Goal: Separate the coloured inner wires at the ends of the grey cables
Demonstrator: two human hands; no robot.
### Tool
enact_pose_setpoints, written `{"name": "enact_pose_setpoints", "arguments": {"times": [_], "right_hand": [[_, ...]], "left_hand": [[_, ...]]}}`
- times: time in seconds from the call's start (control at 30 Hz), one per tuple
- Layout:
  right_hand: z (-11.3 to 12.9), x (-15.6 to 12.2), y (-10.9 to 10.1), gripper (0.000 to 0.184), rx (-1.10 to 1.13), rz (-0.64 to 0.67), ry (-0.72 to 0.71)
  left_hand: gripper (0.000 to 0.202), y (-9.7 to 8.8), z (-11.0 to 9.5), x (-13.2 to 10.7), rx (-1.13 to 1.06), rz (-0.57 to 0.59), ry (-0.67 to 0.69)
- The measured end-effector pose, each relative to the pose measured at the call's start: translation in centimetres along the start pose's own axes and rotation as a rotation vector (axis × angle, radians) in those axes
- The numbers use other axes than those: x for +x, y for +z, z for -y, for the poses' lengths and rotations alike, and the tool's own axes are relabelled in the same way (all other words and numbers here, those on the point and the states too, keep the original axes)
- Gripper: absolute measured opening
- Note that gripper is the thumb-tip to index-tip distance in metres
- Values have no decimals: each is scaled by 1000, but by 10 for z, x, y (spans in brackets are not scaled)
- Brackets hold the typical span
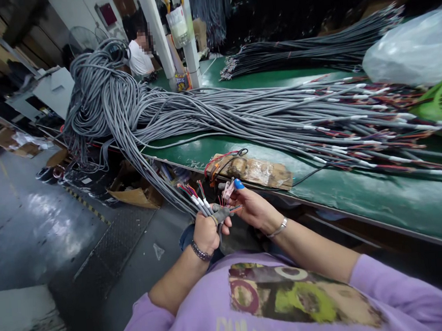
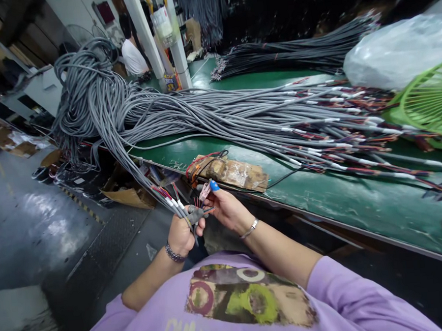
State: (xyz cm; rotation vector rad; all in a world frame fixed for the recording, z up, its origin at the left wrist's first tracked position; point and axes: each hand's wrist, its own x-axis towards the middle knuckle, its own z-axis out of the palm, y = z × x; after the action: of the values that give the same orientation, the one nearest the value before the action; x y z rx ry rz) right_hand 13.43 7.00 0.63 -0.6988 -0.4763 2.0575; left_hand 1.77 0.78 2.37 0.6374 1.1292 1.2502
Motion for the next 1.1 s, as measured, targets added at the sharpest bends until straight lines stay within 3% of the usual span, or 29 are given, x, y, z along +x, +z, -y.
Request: {"name": "enact_pose_setpoints", "arguments": {"times": [0.33, 0.67, 0.83, 1.1], "right_hand": [[-2, 3, 3, 32, -14, 8, -48], [3, -2, 2, 40, 21, 13, 73], [4, -6, 5, 27, -48, 19, 7], [2, -4, 4, 31, -57, 21, -29]], "left_hand": [[31, -1, 6, 5, 37, -14, -17], [30, -1, 1, -5, 29, -32, -2], [30, -2, 3, -9, 19, -43, 47], [33, 5, 4, -4, 15, -65, 77]]}}
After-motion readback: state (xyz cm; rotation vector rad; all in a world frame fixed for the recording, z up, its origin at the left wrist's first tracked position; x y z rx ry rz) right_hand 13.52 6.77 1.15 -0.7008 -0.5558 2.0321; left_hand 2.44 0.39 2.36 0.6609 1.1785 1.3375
